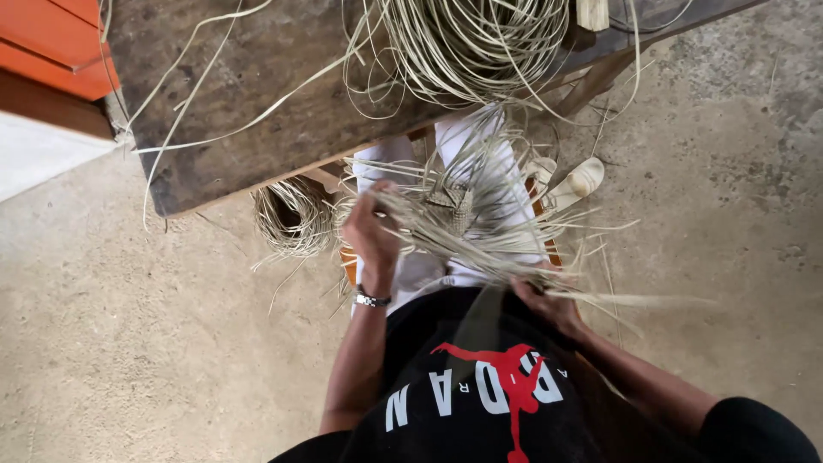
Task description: Weaving natural fibers together on a workbench to create a braided structure
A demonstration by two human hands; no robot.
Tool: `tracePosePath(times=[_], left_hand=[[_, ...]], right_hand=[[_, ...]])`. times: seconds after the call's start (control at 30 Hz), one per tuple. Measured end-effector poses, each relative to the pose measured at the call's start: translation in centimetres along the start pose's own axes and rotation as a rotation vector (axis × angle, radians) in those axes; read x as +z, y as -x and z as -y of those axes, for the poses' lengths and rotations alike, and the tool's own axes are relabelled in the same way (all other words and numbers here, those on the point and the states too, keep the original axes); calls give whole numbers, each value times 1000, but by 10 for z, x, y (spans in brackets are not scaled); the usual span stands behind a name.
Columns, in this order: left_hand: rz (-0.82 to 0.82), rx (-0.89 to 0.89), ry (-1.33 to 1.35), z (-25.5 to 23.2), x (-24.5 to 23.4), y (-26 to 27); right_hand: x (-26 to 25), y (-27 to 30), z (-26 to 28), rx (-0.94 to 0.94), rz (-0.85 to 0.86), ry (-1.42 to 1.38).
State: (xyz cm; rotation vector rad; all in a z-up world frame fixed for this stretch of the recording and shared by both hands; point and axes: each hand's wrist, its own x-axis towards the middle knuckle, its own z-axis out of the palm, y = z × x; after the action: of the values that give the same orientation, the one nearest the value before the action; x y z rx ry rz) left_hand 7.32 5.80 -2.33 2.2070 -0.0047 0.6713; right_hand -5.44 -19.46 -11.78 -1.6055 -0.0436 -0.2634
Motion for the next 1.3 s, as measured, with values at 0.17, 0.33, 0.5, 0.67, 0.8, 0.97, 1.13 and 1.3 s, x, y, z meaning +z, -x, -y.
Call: tracePosePath(times=[0.17,0.33,0.5,0.67,0.8,0.97,1.13,1.3], left_hand=[[-291,-18,-129,-6,-41,-45],[-465,-45,-370,57,-89,-106],[-283,-202,-540,89,-126,-113],[87,-35,-77,-24,-124,-49],[405,-274,187,-38,-72,20],[343,-277,340,-49,-25,39],[359,-398,389,-36,2,59],[440,-824,801,-40,27,64]], right_hand=[[-71,32,-12,495,-101,420],[-137,64,-91,867,-59,697],[-135,56,-60,726,925,1379],[-100,-41,6,713,389,1414],[-19,-95,84,-274,218,834],[58,-89,74,-554,283,492],[74,-71,72,-602,286,595],[71,-50,41,-645,223,655]])
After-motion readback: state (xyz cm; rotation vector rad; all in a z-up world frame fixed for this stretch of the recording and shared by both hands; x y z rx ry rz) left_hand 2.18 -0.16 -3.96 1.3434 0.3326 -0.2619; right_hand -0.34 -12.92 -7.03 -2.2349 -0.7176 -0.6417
